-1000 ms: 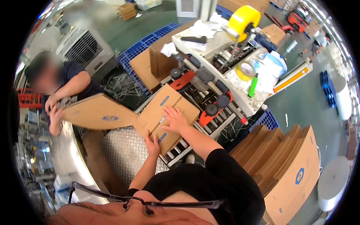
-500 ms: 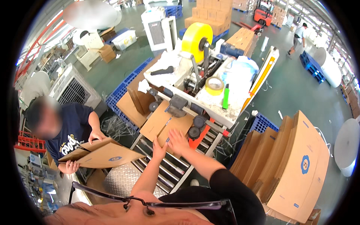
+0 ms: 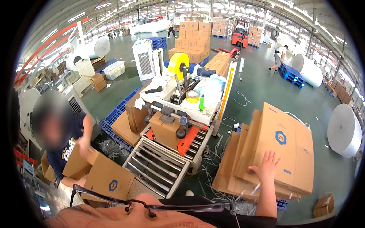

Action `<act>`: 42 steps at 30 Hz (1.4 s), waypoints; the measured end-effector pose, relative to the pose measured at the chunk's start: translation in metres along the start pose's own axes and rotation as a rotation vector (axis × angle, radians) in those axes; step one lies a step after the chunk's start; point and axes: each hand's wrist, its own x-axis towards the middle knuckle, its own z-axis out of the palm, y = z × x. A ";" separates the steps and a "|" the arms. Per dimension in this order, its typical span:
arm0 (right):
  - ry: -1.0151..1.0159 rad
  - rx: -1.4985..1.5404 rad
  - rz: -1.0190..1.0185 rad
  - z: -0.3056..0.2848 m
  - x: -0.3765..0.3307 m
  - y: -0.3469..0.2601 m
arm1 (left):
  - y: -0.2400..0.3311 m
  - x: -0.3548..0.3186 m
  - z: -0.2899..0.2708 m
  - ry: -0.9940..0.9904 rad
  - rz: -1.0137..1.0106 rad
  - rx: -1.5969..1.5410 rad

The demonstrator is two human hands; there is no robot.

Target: The person packs boxes with smaller packaged products at a manufacturing workstation, folding box flaps and placing the packed boxes onto a conveyor belt.

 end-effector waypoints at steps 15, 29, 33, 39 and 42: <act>0.782 0.288 -0.574 -0.040 -0.126 -0.002 | 0.154 -0.142 -0.140 -0.062 0.571 -0.641; 0.778 0.313 -1.339 -0.198 -0.182 -0.185 | 0.181 -0.246 -0.215 0.485 0.884 -1.138; -0.437 -0.034 -1.488 -0.153 -0.147 -0.251 | 0.090 -0.284 -0.224 0.657 0.832 -1.047; -0.763 -0.294 -1.933 -0.056 -0.146 -0.336 | -0.033 -0.303 -0.218 1.093 0.468 -0.987; -1.039 -0.014 -2.259 -0.015 -0.168 -0.377 | 0.003 -0.324 -0.205 1.368 0.110 -1.058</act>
